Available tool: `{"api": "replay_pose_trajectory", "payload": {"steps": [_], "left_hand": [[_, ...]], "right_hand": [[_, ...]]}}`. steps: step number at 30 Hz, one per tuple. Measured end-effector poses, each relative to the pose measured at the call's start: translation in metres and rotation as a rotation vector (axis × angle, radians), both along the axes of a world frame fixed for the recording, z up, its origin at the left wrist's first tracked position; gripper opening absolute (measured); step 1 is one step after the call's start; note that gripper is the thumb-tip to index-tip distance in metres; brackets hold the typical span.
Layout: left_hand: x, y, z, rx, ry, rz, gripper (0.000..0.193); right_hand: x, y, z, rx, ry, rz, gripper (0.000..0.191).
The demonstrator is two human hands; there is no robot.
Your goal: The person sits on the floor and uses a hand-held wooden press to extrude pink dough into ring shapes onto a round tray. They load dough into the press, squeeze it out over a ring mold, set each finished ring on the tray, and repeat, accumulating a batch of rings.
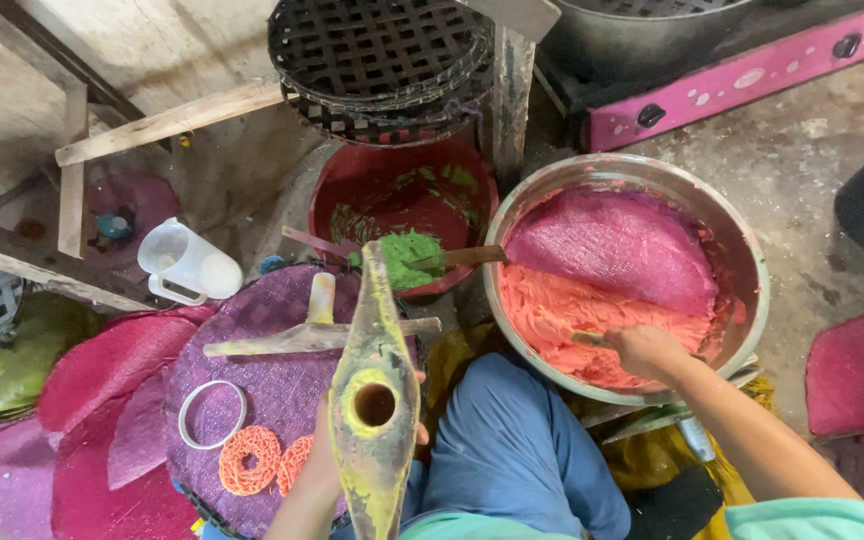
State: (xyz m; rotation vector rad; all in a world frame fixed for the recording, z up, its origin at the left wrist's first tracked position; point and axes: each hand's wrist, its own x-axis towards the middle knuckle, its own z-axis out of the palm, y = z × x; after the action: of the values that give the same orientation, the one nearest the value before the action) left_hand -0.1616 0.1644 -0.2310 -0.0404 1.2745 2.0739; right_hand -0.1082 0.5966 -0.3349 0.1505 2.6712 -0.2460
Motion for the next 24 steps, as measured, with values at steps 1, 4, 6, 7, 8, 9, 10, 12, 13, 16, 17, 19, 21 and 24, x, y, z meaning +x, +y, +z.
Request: {"api": "replay_pose_trajectory", "payload": {"steps": [1, 4, 6, 7, 8, 9, 10, 12, 13, 16, 17, 19, 21, 24], "left_hand": [[-0.005, 0.007, 0.003, -0.016, 0.025, -0.013, 0.035], [-0.019, 0.024, 0.007, 0.217, -0.254, 0.074, 0.038], [-0.022, 0.032, 0.005, 0.125, -0.123, 0.058, 0.029], [-0.024, 0.035, 0.003, 0.08, -0.056, 0.05, 0.026], [-0.026, 0.039, 0.001, 0.027, 0.102, -0.025, 0.028], [-0.028, 0.043, -0.001, -0.028, 0.258, -0.096, 0.029], [-0.031, 0.047, -0.004, -0.083, 0.415, -0.163, 0.031], [-0.038, 0.058, -0.009, -0.306, 0.842, -0.217, 0.032], [-0.04, 0.063, -0.012, -0.427, 1.057, -0.237, 0.032], [-0.042, 0.078, -0.018, -0.488, 1.098, -0.315, 0.041], [-0.04, 0.081, -0.02, -0.415, 1.034, -0.332, 0.04], [-0.034, 0.082, -0.022, -0.268, 0.908, -0.369, 0.039], [-0.029, 0.074, -0.022, -0.469, 1.169, -0.351, 0.041], [-0.018, 0.06, -0.02, -0.618, 1.277, -0.329, 0.042]], "right_hand": [[0.003, 0.005, 0.002, -0.01, -0.024, 0.004, 0.031], [0.016, 0.026, 0.014, -0.023, -0.107, 0.018, 0.03], [0.025, 0.04, 0.027, -0.068, -0.147, -0.033, 0.027], [0.03, 0.048, 0.036, -0.121, -0.162, -0.092, 0.028], [0.037, 0.057, 0.044, -0.18, -0.18, -0.157, 0.029], [0.046, 0.066, 0.053, -0.238, -0.199, -0.221, 0.031], [0.054, 0.074, 0.065, -0.354, -0.162, -0.273, 0.035], [0.07, 0.086, 0.087, -0.654, -0.112, -0.351, 0.043], [0.077, 0.089, 0.098, -0.839, -0.096, -0.376, 0.046], [0.082, 0.077, 0.126, -0.857, 0.04, -0.238, 0.045], [0.078, 0.068, 0.136, -0.882, 0.016, -0.21, 0.043], [0.068, 0.04, 0.158, -0.932, -0.032, -0.155, 0.039], [0.053, 0.007, 0.188, -0.354, 0.099, 0.077, 0.047], [0.038, -0.041, 0.245, 0.302, 0.26, 0.387, 0.057]]}}
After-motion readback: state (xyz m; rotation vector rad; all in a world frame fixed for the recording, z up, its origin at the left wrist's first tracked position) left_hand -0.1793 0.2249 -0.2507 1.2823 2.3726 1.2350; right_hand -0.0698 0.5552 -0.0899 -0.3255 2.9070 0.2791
